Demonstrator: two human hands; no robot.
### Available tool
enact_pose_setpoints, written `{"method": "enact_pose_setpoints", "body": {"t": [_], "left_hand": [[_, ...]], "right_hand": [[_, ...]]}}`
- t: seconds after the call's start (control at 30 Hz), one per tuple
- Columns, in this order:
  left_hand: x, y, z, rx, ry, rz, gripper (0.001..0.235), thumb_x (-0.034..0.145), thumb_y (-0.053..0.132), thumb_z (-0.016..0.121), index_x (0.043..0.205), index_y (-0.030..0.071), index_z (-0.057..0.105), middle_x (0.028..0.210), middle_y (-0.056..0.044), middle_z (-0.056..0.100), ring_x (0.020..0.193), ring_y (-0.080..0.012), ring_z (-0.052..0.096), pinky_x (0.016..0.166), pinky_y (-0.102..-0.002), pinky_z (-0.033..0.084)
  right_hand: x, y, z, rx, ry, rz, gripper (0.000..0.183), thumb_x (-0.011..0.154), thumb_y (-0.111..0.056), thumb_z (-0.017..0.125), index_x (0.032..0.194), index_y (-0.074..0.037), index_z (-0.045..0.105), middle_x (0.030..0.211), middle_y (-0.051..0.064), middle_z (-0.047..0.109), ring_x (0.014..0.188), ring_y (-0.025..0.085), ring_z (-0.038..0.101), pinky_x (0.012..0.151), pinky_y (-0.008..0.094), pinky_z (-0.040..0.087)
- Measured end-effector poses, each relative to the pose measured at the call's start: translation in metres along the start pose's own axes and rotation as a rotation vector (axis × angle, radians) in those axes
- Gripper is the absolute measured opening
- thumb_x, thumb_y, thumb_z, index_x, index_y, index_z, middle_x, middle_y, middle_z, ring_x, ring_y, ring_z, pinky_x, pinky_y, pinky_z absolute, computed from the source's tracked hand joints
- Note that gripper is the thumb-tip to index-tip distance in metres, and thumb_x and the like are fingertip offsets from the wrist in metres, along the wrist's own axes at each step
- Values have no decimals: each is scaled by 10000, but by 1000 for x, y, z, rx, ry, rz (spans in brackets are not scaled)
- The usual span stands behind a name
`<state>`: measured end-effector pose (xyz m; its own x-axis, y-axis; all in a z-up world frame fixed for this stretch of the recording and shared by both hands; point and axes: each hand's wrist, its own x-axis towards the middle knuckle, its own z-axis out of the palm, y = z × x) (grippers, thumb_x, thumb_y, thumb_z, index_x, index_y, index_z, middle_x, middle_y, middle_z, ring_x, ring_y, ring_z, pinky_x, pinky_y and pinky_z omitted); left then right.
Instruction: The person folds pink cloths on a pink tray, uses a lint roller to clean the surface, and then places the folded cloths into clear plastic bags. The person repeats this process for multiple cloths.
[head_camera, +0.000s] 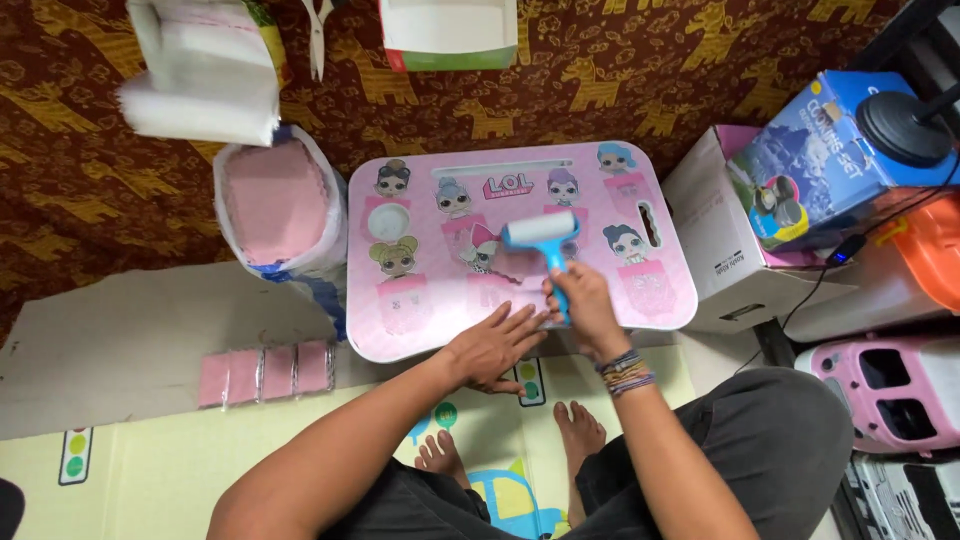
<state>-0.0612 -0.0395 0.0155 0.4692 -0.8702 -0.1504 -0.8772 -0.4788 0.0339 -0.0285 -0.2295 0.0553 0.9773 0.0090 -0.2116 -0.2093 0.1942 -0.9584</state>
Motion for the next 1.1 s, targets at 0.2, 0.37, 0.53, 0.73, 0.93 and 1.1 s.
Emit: {"method": "enact_pose_setpoints", "body": {"t": [0.2, 0.37, 0.53, 0.73, 0.93, 1.1], "left_hand": [[2, -12, 8, 84, 133, -91, 955, 839, 764, 515, 1485, 65, 432, 1586, -264, 353, 1526, -423, 261, 1230, -542, 211], [14, -22, 19, 101, 212, -206, 1012, 796, 766, 566, 1467, 18, 445, 1578, -283, 350, 1504, -427, 283, 1211, -550, 220], [21, -21, 24, 96, 222, -217, 995, 797, 756, 557, 1452, 12, 474, 1540, -303, 396, 1481, -439, 317, 1185, -582, 220], [21, -20, 11, 83, 257, -221, 940, 838, 750, 525, 1413, 6, 529, 1469, -328, 474, 1455, -456, 350, 1158, -585, 238], [19, -16, 18, 77, 253, -228, 927, 869, 742, 494, 1436, 9, 489, 1455, -326, 480, 1459, -461, 343, 1157, -600, 243], [12, -7, 9, 68, 143, -178, 895, 892, 650, 582, 1531, 58, 380, 1539, -282, 421, 1489, -413, 326, 1199, -619, 225]], "right_hand": [[7, 31, 17, 57, 56, 143, 174, 993, -114, 590, 1047, 51, 585, 678, 130, 616, 462, 145, 563, 296, 253, 452], [19, 34, 19, 69, 78, 174, 191, 990, -124, 594, 1053, 56, 580, 689, 134, 616, 460, 145, 565, 280, 253, 436], [34, 32, 22, 52, 97, 194, 198, 986, -122, 594, 1060, 61, 578, 690, 134, 623, 451, 145, 567, 270, 255, 435], [56, 26, 31, 54, 89, 197, 239, 979, -122, 591, 1106, 77, 553, 709, 123, 604, 476, 130, 568, 290, 243, 436], [69, 31, 31, 39, 87, 186, 228, 973, -119, 591, 1098, 65, 542, 699, 142, 606, 464, 151, 572, 288, 275, 446], [90, 26, 21, -4, 44, 148, 172, 953, -151, 600, 1029, 1, 571, 686, 119, 606, 471, 146, 579, 315, 267, 478]]}}
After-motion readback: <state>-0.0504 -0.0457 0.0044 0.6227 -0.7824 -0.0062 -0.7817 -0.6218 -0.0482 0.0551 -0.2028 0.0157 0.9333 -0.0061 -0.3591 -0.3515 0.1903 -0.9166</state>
